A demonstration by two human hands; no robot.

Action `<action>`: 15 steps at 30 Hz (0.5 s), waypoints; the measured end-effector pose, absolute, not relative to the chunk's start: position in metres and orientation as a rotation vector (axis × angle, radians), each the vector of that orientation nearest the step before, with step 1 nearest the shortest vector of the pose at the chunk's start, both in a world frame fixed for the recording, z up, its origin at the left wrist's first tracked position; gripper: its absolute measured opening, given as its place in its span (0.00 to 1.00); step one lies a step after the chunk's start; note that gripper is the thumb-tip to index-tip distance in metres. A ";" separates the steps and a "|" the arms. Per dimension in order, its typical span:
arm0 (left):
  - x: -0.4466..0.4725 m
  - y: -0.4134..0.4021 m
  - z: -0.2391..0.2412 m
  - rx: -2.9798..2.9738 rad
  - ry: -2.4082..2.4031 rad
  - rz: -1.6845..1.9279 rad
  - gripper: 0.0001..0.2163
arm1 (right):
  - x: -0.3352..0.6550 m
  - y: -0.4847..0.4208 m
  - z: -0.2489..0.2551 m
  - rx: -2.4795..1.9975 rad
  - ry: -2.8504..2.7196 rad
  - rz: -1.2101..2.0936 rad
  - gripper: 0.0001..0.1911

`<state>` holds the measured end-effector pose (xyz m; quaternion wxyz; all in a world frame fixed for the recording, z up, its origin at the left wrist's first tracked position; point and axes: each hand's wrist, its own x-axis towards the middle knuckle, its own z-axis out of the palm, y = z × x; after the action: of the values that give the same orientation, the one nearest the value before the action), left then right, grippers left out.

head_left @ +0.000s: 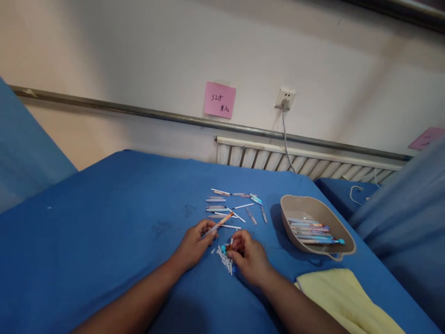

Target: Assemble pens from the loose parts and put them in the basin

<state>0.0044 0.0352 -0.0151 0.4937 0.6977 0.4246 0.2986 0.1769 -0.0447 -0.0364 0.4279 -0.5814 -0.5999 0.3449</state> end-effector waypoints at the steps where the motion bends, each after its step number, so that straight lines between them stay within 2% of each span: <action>1: 0.004 0.035 -0.014 1.702 1.032 0.719 0.12 | 0.177 -0.042 -0.038 -1.391 -1.398 0.924 0.15; 6: 0.003 0.036 -0.012 1.803 1.042 0.700 0.12 | 0.181 -0.029 -0.036 -1.051 -0.999 1.182 0.18; 15: 0.003 0.034 -0.004 1.919 1.058 0.655 0.14 | 0.205 -0.021 -0.027 -1.112 -0.941 1.093 0.16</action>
<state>0.0031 0.0340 -0.0044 0.4143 0.7637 0.4209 0.2606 0.2050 -0.0210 -0.0274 0.6132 -0.4824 -0.4081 0.4740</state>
